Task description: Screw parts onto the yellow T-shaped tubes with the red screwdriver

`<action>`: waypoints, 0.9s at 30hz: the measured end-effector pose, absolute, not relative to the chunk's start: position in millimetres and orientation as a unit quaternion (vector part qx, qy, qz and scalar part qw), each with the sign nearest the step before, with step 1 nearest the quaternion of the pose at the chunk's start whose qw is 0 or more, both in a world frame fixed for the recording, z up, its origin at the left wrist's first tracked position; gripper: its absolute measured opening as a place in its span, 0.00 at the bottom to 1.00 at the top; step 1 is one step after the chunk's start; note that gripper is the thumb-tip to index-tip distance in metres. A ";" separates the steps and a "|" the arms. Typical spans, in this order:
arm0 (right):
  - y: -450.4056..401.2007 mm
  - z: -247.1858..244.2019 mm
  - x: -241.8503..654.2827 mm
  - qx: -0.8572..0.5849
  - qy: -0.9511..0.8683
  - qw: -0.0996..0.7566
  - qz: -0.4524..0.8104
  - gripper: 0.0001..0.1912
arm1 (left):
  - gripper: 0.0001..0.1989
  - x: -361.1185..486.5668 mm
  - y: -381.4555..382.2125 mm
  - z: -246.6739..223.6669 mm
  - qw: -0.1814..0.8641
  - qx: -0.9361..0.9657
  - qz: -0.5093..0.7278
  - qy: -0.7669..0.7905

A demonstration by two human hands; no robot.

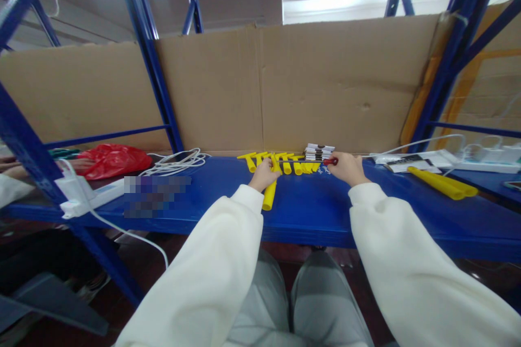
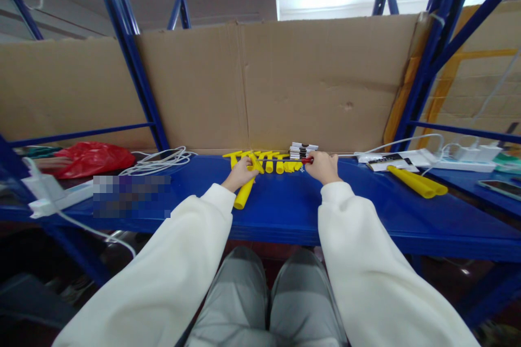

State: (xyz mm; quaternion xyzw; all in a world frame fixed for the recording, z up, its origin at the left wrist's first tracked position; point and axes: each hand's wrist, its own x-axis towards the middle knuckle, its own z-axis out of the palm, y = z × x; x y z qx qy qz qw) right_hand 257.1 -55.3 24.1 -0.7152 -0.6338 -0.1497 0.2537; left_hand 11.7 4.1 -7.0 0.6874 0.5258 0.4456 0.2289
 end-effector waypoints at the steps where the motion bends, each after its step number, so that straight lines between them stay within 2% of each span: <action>1: -55.3 24.0 257.2 -0.715 -0.634 0.254 -0.150 0.15 | 0.13 11.5 4.5 -7.3 0.230 0.687 0.448 0.525; 27: -54.5 23.6 259.4 -0.716 -0.628 0.263 -0.157 0.15 | 0.14 10.4 12.8 -12.0 0.228 0.689 0.456 0.515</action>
